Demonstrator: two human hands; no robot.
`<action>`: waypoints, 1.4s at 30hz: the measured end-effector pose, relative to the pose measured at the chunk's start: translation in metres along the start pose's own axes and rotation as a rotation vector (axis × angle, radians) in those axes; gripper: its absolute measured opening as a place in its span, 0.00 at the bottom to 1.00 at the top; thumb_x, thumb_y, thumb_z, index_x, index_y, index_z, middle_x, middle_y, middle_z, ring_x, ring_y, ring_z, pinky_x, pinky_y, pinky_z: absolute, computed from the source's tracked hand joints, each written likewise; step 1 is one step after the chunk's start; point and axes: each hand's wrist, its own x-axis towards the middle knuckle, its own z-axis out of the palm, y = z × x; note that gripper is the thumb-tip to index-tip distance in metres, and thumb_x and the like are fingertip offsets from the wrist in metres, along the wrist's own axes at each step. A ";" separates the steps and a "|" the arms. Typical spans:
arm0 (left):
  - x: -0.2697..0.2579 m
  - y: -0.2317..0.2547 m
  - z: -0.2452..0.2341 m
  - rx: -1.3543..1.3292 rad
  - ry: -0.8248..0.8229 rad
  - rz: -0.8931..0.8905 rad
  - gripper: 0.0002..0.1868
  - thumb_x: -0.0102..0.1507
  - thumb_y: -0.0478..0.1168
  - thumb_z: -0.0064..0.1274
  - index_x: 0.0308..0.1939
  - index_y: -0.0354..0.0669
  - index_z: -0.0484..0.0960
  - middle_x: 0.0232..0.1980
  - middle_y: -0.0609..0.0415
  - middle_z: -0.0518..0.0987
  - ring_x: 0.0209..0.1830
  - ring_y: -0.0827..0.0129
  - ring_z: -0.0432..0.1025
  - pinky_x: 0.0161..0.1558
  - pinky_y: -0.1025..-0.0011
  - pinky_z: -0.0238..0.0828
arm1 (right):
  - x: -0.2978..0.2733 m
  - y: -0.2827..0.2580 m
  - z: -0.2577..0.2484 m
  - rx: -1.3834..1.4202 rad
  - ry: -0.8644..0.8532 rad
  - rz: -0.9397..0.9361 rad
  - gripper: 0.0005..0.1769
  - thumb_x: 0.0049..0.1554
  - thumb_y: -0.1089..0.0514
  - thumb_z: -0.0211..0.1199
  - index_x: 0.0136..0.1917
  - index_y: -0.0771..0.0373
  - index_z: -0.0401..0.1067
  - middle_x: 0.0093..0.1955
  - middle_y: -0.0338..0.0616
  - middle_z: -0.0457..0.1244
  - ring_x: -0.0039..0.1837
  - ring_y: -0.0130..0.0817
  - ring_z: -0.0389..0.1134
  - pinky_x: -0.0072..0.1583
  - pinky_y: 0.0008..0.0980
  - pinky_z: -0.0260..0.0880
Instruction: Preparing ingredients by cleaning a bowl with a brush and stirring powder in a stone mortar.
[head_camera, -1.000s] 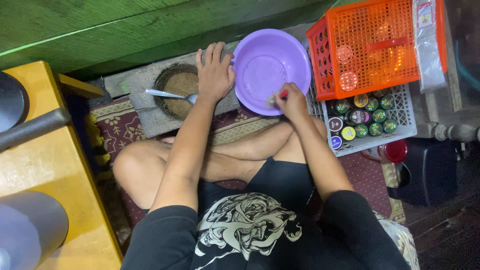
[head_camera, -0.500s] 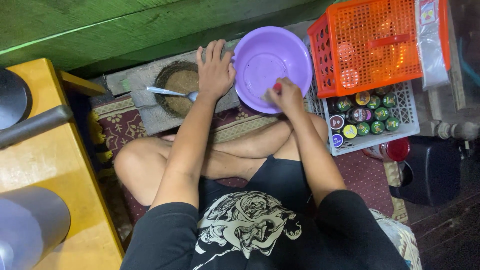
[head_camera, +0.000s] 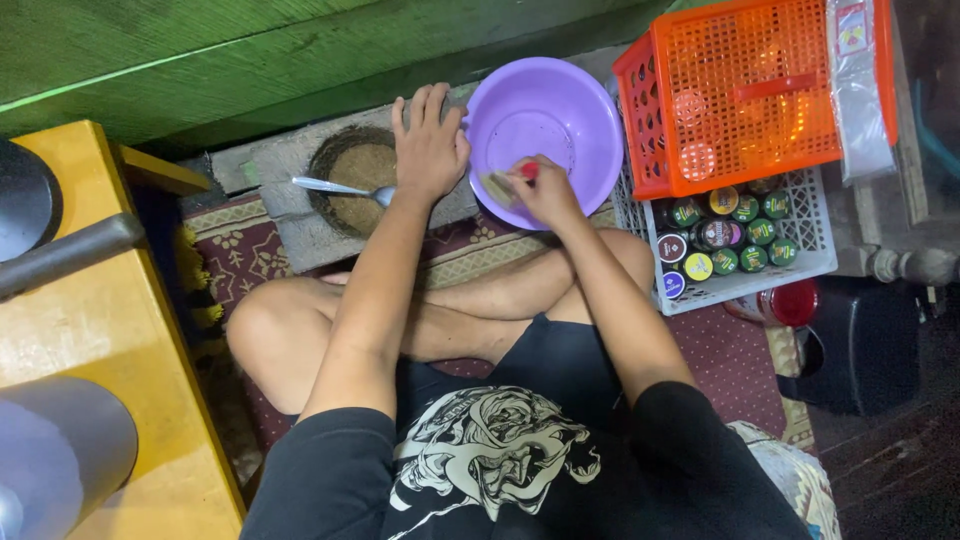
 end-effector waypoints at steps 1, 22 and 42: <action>-0.002 0.000 0.003 0.001 -0.001 0.002 0.14 0.63 0.43 0.46 0.50 0.46 0.79 0.70 0.47 0.65 0.73 0.54 0.53 0.72 0.41 0.36 | 0.001 0.006 0.005 0.002 0.001 0.000 0.07 0.59 0.56 0.64 0.49 0.59 0.80 0.49 0.47 0.70 0.40 0.37 0.71 0.47 0.34 0.74; 0.001 -0.045 -0.035 -0.717 -0.050 -0.023 0.22 0.71 0.33 0.36 0.69 0.39 0.71 0.68 0.33 0.70 0.73 0.38 0.61 0.73 0.44 0.49 | -0.010 0.012 -0.055 0.940 0.605 0.125 0.05 0.63 0.61 0.55 0.50 0.64 0.70 0.35 0.55 0.69 0.34 0.37 0.75 0.36 0.25 0.79; -0.100 -0.124 -0.112 -0.134 0.230 -0.488 0.23 0.61 0.29 0.57 0.60 0.42 0.71 0.56 0.46 0.61 0.52 0.42 0.65 0.56 0.48 0.65 | -0.040 -0.076 -0.102 0.753 0.726 -0.386 0.11 0.68 0.63 0.50 0.61 0.67 0.67 0.52 0.52 0.62 0.51 0.41 0.75 0.54 0.28 0.81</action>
